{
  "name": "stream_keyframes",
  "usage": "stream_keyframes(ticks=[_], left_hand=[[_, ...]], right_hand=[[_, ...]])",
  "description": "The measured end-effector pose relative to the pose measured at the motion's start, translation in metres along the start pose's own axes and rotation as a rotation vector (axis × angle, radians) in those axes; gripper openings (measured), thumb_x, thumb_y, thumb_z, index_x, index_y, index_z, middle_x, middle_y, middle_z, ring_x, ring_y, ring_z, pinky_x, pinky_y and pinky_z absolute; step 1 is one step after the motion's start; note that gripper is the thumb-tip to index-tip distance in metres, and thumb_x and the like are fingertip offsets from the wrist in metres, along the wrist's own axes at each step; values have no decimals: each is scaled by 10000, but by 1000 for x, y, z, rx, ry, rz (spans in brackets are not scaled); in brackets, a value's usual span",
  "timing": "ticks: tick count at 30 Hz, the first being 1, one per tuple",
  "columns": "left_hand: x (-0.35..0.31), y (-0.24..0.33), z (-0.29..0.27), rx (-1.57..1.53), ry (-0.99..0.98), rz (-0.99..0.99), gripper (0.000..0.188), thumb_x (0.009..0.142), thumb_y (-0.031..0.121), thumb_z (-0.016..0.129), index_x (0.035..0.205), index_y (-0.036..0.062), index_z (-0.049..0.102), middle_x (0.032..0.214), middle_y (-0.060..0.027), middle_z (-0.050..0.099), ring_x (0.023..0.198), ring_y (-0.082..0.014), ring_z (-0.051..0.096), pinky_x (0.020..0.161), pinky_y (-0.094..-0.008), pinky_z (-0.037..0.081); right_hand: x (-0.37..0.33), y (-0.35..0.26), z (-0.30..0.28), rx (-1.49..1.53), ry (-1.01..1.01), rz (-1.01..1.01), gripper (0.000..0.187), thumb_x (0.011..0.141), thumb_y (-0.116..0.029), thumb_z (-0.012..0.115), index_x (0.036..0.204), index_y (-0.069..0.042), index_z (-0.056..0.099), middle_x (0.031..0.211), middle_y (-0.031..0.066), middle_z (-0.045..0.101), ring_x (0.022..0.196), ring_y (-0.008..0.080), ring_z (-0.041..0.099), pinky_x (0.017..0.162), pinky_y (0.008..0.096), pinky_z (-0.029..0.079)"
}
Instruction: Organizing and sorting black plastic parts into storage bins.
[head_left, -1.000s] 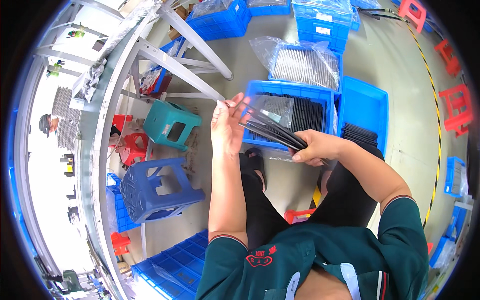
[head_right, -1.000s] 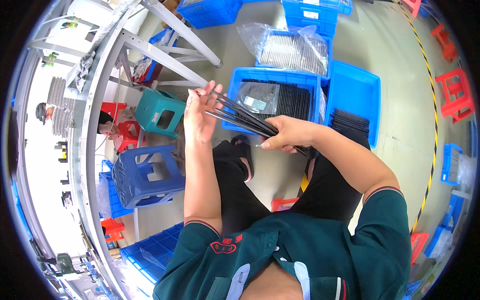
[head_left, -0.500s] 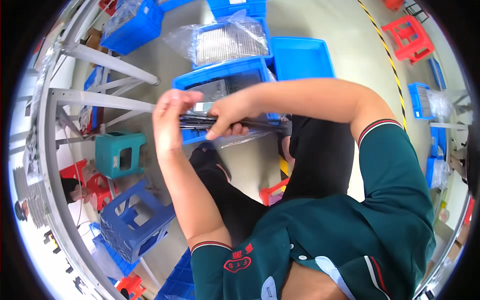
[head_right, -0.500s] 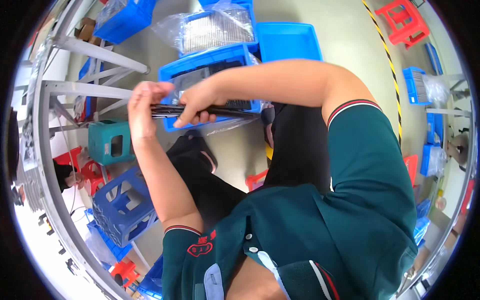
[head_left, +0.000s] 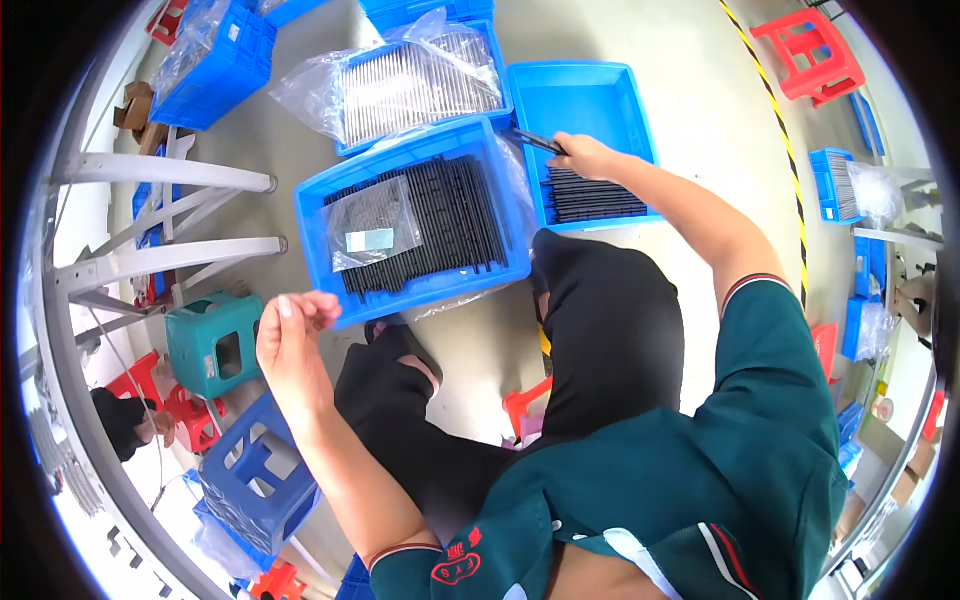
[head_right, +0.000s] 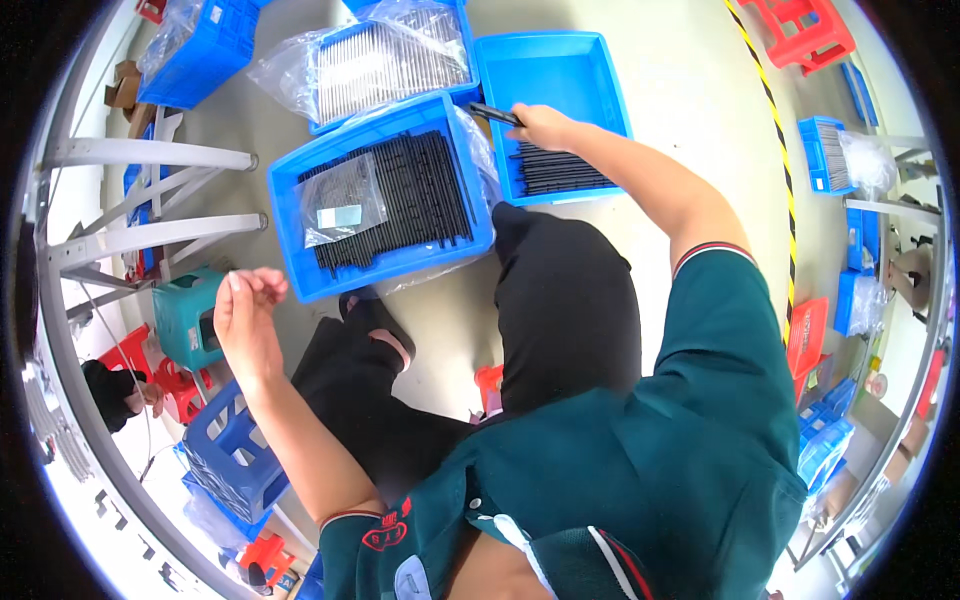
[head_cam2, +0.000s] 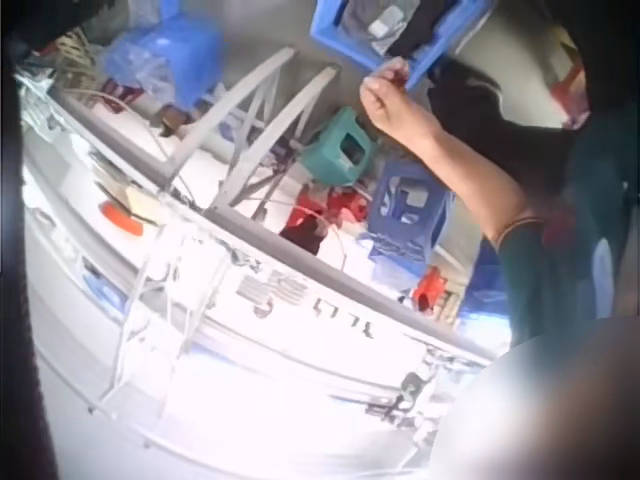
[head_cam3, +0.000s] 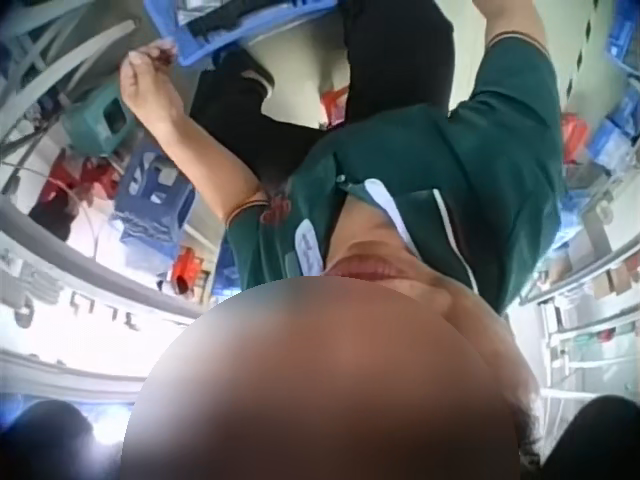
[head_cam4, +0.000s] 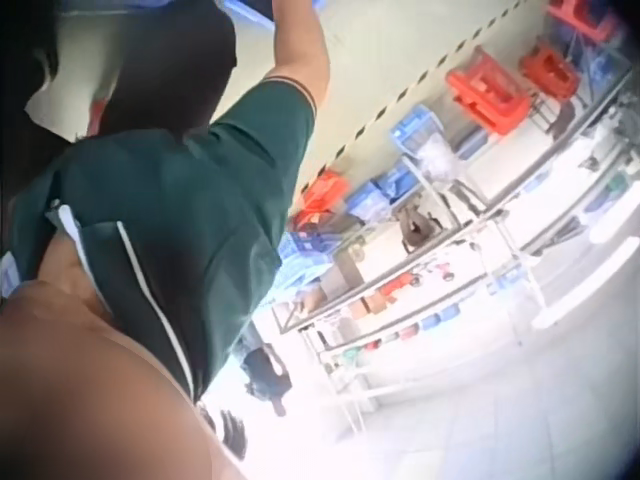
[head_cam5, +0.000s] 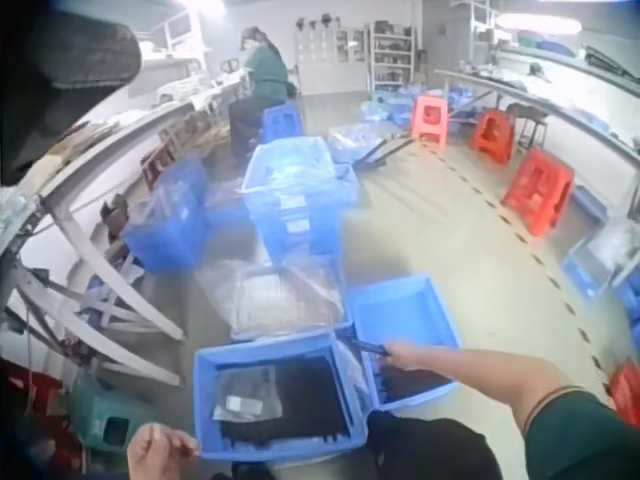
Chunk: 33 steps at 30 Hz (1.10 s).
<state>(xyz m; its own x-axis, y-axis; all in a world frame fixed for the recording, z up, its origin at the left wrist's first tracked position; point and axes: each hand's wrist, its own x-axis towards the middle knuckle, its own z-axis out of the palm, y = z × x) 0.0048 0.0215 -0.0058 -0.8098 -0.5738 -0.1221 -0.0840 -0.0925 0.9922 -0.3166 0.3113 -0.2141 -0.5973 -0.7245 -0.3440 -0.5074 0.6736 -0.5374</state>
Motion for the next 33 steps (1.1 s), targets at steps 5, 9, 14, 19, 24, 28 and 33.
stream_keyframes(ticks=[5, 9, 14, 19, 24, 28, 33], left_hand=[[-1, -5, 2, 45, 14, -36, 257, 960, 226, 461, 806, 25, 512, 816, -115, 612, 742, -163, 535, 712, -293, 410], [4, -7, 6, 91, 4, -66, 267, 960, 225, 459, 797, 20, 509, 811, -113, 608, 741, -165, 536, 716, -295, 417], [7, -11, 11, 131, -4, -92, 270, 961, 215, 454, 794, 9, 505, 812, -109, 607, 731, -160, 537, 710, -289, 435], [9, -10, 15, 126, 18, -117, 251, 959, 190, 451, 807, 5, 524, 812, -102, 613, 741, -150, 552, 710, -279, 440], [9, -12, 17, 121, 12, -107, 259, 959, 204, 456, 808, 9, 536, 822, -97, 622, 737, -140, 557, 707, -274, 442], [3, -8, 12, 122, 23, -103, 251, 954, 196, 468, 809, 8, 550, 791, -81, 610, 722, -131, 551, 692, -263, 439], [-2, -9, 5, 83, 46, -98, 245, 947, 190, 487, 808, 4, 564, 742, -55, 586, 697, -117, 531, 677, -251, 434]], right_hand=[[-1, 68, 64, -118, -79, 48, 316, 874, -321, 563, 973, -40, 455, 897, 221, 594, 867, 411, 563, 746, 472, 430], [-14, 102, 96, -151, -80, 111, 291, 854, -282, 582, 993, -56, 461, 930, 193, 604, 911, 394, 569, 759, 465, 445], [-27, 123, 110, -337, -83, 237, 303, 799, -260, 641, 1020, -102, 505, 956, 132, 621, 950, 337, 578, 774, 467, 448], [-26, 113, 117, -475, -33, 337, 331, 746, -254, 684, 1036, -154, 559, 1026, 63, 598, 1048, 268, 530, 810, 453, 442], [-34, 112, 119, -491, -87, 342, 355, 770, -112, 608, 1117, -109, 531, 1087, 120, 543, 1061, 297, 515, 841, 411, 485], [-36, 97, 117, -439, -22, 358, 376, 793, -83, 553, 1160, -107, 477, 1125, 134, 517, 1068, 312, 513, 864, 415, 479], [-35, 101, 114, -479, -109, 523, 308, 835, -100, 509, 1143, -95, 484, 1161, 134, 514, 1111, 314, 508, 895, 421, 462]])
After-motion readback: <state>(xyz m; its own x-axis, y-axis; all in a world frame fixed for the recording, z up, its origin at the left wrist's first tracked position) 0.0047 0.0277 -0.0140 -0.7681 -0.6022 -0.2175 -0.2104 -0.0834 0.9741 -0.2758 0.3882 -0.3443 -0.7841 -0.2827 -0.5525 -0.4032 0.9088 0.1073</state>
